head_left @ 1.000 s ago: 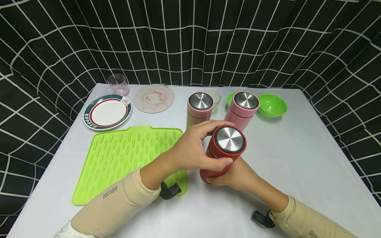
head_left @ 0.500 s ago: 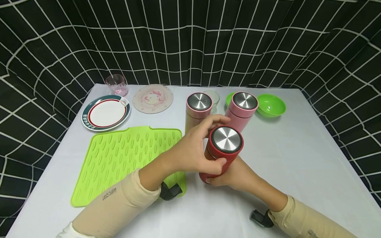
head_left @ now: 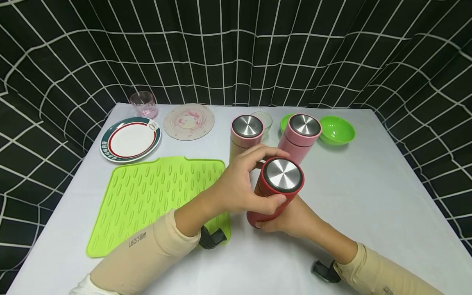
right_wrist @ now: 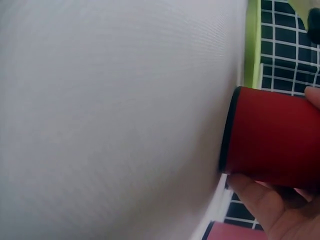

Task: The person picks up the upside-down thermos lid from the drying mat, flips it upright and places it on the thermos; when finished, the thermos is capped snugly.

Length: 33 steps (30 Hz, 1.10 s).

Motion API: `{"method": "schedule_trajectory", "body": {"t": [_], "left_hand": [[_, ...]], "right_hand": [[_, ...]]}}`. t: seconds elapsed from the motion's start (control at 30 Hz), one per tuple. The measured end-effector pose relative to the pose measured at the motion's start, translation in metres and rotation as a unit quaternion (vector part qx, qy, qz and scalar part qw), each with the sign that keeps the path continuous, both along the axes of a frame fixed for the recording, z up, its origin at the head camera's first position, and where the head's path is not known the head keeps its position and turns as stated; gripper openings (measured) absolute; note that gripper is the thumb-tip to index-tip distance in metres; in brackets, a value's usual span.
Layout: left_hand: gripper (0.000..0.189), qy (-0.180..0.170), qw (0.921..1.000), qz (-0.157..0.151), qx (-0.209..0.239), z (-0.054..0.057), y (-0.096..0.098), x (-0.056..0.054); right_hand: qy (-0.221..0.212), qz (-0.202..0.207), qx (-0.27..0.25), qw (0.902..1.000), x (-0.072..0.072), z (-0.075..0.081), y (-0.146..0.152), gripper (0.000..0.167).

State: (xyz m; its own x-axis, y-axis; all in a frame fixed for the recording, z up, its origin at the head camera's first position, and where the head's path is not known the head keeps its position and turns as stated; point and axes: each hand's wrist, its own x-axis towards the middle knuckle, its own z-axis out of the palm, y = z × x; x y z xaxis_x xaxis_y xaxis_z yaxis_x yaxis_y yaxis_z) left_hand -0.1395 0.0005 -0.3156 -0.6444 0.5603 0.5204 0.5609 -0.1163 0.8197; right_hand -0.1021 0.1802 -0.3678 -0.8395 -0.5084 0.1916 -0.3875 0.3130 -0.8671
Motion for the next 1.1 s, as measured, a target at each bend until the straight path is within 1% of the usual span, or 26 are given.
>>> {"method": "schedule_trajectory", "body": {"t": [0.07, 0.2, 0.23, 0.3, 0.33, 0.37, 0.43, 0.5, 0.57, 0.6, 0.67, 0.73, 0.77, 0.8, 0.83, 0.87, 0.9, 0.97, 1.03, 1.1], "left_hand": [[0.073, 0.002, 1.0, -0.001, 0.003, 0.0, 0.001, 0.0], [0.073, 0.002, 1.0, 0.0, -0.007, 0.0, 0.003, 0.0], [0.071, -0.003, 1.0, -0.004, -0.008, 0.0, 0.003, 0.0], [0.071, -0.008, 0.9997, -0.022, -0.007, 0.0, 0.003, -0.001], [0.072, -0.009, 0.9996, -0.026, -0.007, 0.0, 0.002, -0.002], [0.072, -0.01, 0.9996, -0.026, -0.009, 0.0, 0.002, -0.002], [0.074, -0.004, 0.9998, -0.017, -0.01, 0.0, 0.002, -0.002], [0.073, -0.008, 0.9996, -0.02, -0.016, 0.001, 0.001, -0.001], [0.078, -0.008, 0.999, -0.027, -0.035, 0.002, 0.0, 0.0], [0.08, -0.008, 0.9989, -0.025, -0.039, 0.004, 0.0, 0.002], [0.08, 0.002, 0.9989, -0.009, -0.047, 0.006, 0.0, 0.004], [0.078, 0.008, 0.999, 0.01, -0.042, 0.009, 0.0, 0.005], [0.072, -0.002, 0.9996, 0.01, -0.028, 0.01, 0.0, 0.005], [0.068, -0.015, 0.9998, 0.001, -0.012, 0.011, 0.0, 0.005], [0.069, -0.015, 0.9998, -0.004, -0.011, 0.011, -0.001, 0.004], [0.071, -0.019, 0.9997, -0.007, -0.016, 0.011, -0.002, 0.005], [0.071, -0.021, 0.9995, -0.003, -0.025, 0.01, -0.002, 0.005], [0.072, -0.01, 0.9989, 0.018, -0.043, 0.009, -0.002, 0.006], [0.07, -0.002, 0.9982, 0.03, -0.052, 0.008, -0.003, 0.006], [0.068, -0.025, 0.999, 0.012, -0.036, 0.007, -0.004, 0.005]], "right_hand": [[-0.005, 0.007, -0.008, 0.9999, 0.0, 0.003, 0.0, 0.052], [-0.031, -0.004, 0.002, 0.9995, -0.001, 0.0, 0.003, 0.052], [-0.035, -0.01, 0.009, 0.9993, 0.0, 0.001, 0.003, 0.051], [-0.029, -0.014, 0.014, 0.9994, 0.001, 0.002, 0.004, 0.052], [-0.027, -0.01, 0.011, 0.9995, 0.001, 0.002, 0.004, 0.051], [-0.03, -0.012, 0.01, 0.9994, 0.001, 0.003, 0.004, 0.053], [-0.032, -0.016, 0.013, 0.9993, 0.001, 0.003, 0.004, 0.053], [-0.032, -0.014, 0.015, 0.9993, 0.002, 0.004, 0.004, 0.052], [-0.02, -0.015, 0.019, 0.9995, 0.002, 0.004, 0.005, 0.05], [-0.021, -0.011, 0.016, 0.9996, 0.002, 0.004, 0.005, 0.048], [-0.02, -0.013, 0.015, 0.9996, 0.001, 0.003, 0.005, 0.05], [-0.018, -0.011, 0.007, 0.9998, -0.001, -0.001, 0.005, 0.051], [-0.019, -0.009, 0.003, 0.9998, -0.003, -0.004, 0.006, 0.054], [-0.025, -0.006, -0.001, 0.9997, -0.005, -0.008, 0.006, 0.055], [-0.02, -0.006, 0.0, 0.9998, -0.006, -0.013, 0.007, 0.055], [-0.013, -0.001, 0.005, 0.9999, -0.008, -0.017, 0.008, 0.054], [-0.016, -0.001, 0.005, 0.9999, -0.009, -0.022, 0.009, 0.055], [-0.017, -0.012, 0.016, 0.9996, -0.009, -0.03, 0.011, 0.06], [-0.019, -0.01, 0.015, 0.9997, -0.01, -0.032, 0.012, 0.06], [-0.023, -0.005, 0.004, 0.9997, -0.009, -0.029, 0.01, 0.061]]}}
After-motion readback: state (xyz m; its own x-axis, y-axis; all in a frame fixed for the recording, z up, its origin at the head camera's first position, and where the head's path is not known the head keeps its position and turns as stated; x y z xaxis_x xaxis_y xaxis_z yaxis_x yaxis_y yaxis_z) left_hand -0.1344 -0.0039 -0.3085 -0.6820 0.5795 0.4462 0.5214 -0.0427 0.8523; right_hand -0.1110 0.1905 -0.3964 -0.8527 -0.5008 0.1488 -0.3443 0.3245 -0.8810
